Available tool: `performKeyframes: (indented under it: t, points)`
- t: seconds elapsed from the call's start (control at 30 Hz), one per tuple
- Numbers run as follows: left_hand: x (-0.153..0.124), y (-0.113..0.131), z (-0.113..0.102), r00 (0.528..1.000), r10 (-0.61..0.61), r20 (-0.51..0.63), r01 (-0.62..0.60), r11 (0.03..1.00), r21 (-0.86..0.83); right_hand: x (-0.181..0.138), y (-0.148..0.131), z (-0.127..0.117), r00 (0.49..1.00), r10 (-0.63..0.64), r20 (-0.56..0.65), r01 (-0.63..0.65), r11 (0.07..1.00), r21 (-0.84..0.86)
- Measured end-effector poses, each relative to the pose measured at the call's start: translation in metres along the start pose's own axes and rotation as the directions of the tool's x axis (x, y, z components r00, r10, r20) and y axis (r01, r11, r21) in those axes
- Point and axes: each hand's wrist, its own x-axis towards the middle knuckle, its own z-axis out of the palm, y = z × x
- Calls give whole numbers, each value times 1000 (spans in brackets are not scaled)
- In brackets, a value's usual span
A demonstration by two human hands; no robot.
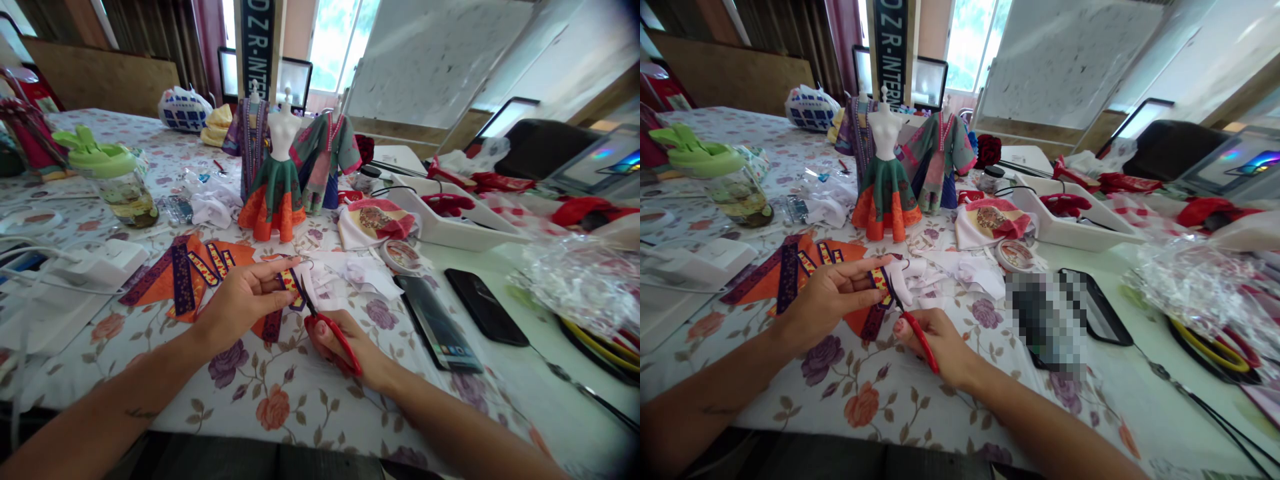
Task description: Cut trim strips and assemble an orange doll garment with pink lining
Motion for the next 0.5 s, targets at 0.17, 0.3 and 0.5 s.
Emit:
performKeyframes:
  t: [0.17, 0.3, 0.5]
  points:
    - [0, 1, 0, 1000, 0, 6, 0, 1000, -12, 0, -1, 1, 1000, 14, -7, -14, 999, 43]
    - [1, 0, -1, 1000, -2, 16, 3, 999, -36, 1, 0, 1, 1000, 27, -7, -27, 998, 56]
    - [4, 0, -1, 999, -16, 33, 20, 995, -97, 1, 0, 1, 999, 38, -12, -38, 998, 48]
